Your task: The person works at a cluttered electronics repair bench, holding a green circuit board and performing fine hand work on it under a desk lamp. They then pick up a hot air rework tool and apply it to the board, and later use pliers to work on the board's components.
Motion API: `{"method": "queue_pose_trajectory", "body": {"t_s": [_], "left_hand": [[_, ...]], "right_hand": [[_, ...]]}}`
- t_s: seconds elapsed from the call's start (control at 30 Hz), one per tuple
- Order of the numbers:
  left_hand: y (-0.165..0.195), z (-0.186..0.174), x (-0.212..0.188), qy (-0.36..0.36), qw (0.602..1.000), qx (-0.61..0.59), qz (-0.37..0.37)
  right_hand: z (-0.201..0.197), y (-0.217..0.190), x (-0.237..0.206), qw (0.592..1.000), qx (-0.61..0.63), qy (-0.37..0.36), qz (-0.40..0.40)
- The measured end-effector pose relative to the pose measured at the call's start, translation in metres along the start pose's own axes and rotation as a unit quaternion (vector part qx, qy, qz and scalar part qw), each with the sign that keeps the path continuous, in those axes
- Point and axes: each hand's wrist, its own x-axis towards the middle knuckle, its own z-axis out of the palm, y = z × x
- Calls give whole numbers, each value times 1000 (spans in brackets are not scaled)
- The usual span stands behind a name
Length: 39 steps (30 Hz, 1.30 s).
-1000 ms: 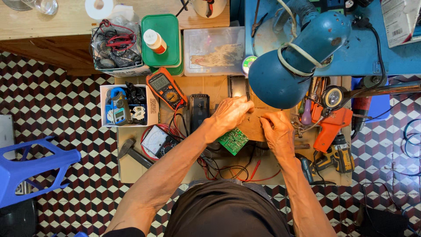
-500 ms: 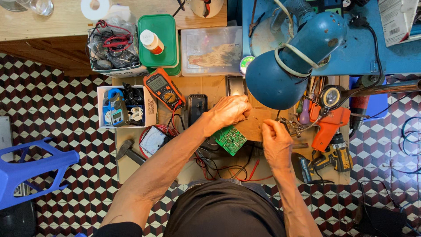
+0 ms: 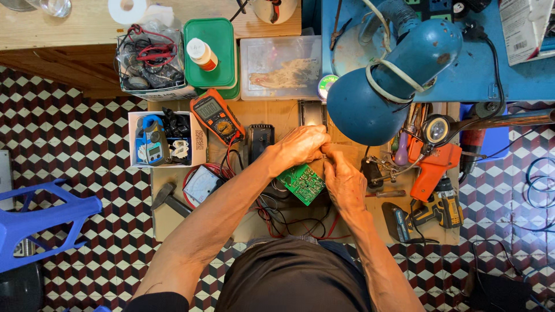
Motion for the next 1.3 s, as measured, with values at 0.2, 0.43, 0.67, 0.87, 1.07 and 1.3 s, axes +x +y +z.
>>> {"method": "queue_pose_trajectory", "body": {"t_s": [0.2,0.43,0.67,0.87,1.07,1.3], "left_hand": [[0,0,0,-24,999,23,-25],[-1,3,-2,-16,999,27,-23],[13,-17,-19,114,993,-1,-27],[64,-37,-48,260,959,-48,-99],[123,-29,-68,306,927,-136,-170],[156,17,-58,265,860,-373,-225]], "right_hand": [[7,9,-6,1000,-11,7,-10],[10,15,-20,999,-4,33,-1],[-13,22,-20,987,86,111,83],[-10,22,0,996,0,78,-36],[-12,27,2,992,10,103,-74],[-41,20,-42,693,680,-51,235]]}}
